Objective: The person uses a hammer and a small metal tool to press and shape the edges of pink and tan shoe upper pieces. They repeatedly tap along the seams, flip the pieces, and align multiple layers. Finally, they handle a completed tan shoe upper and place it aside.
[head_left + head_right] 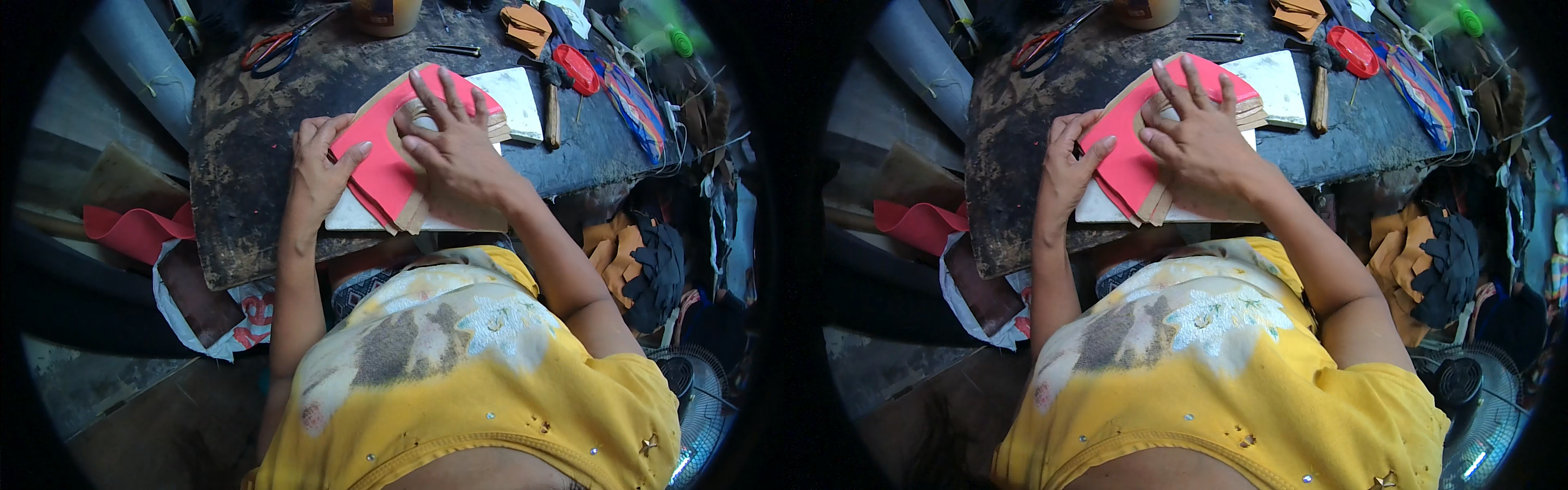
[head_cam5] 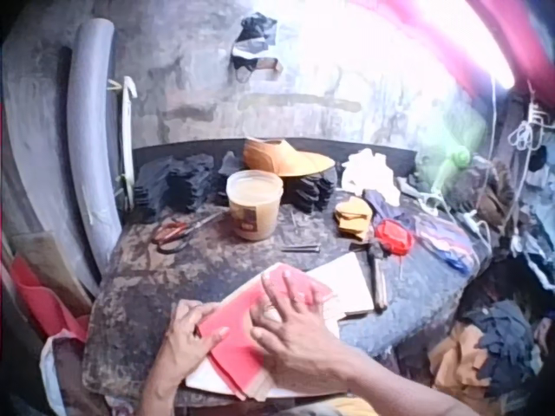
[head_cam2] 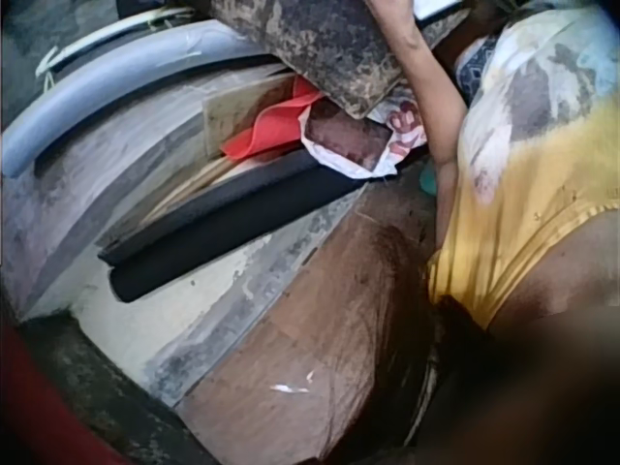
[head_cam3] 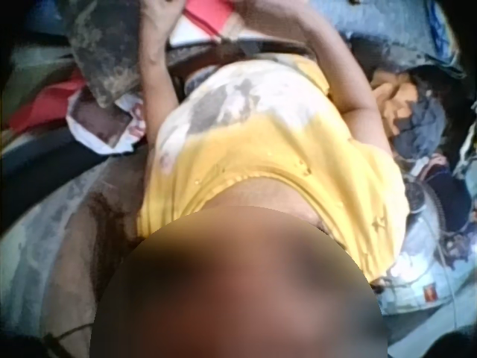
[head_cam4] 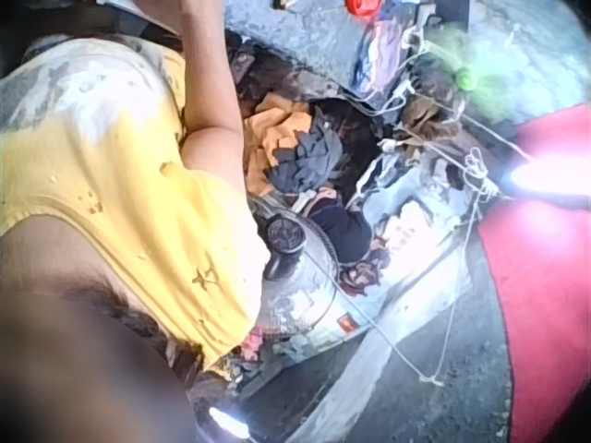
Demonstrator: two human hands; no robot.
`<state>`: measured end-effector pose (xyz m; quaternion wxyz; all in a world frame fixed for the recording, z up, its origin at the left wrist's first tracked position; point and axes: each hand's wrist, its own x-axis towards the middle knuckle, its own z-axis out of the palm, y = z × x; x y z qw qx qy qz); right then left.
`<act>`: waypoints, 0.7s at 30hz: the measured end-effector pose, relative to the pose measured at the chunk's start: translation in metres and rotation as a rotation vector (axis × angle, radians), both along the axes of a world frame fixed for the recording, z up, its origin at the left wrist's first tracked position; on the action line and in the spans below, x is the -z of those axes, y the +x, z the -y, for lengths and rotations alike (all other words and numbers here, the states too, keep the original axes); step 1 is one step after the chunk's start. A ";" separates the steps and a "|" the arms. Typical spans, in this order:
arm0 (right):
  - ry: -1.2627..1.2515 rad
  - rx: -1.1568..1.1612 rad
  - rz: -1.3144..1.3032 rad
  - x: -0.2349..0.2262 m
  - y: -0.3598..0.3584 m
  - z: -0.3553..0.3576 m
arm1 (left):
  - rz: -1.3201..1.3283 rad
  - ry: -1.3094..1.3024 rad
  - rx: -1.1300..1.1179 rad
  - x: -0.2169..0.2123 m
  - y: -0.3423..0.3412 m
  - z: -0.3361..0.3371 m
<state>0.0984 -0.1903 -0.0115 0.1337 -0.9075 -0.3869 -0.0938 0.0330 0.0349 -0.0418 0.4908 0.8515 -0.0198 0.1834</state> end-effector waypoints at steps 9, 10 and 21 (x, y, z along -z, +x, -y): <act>0.020 -0.081 0.033 -0.021 0.014 -0.005 | -0.020 0.330 -0.075 -0.013 -0.006 0.006; 0.184 -0.077 0.079 -0.030 0.029 -0.007 | -0.038 0.328 -0.100 -0.017 -0.007 0.008; 0.036 0.289 0.133 -0.087 0.237 -0.089 | -0.260 0.156 -0.131 -0.029 -0.003 0.007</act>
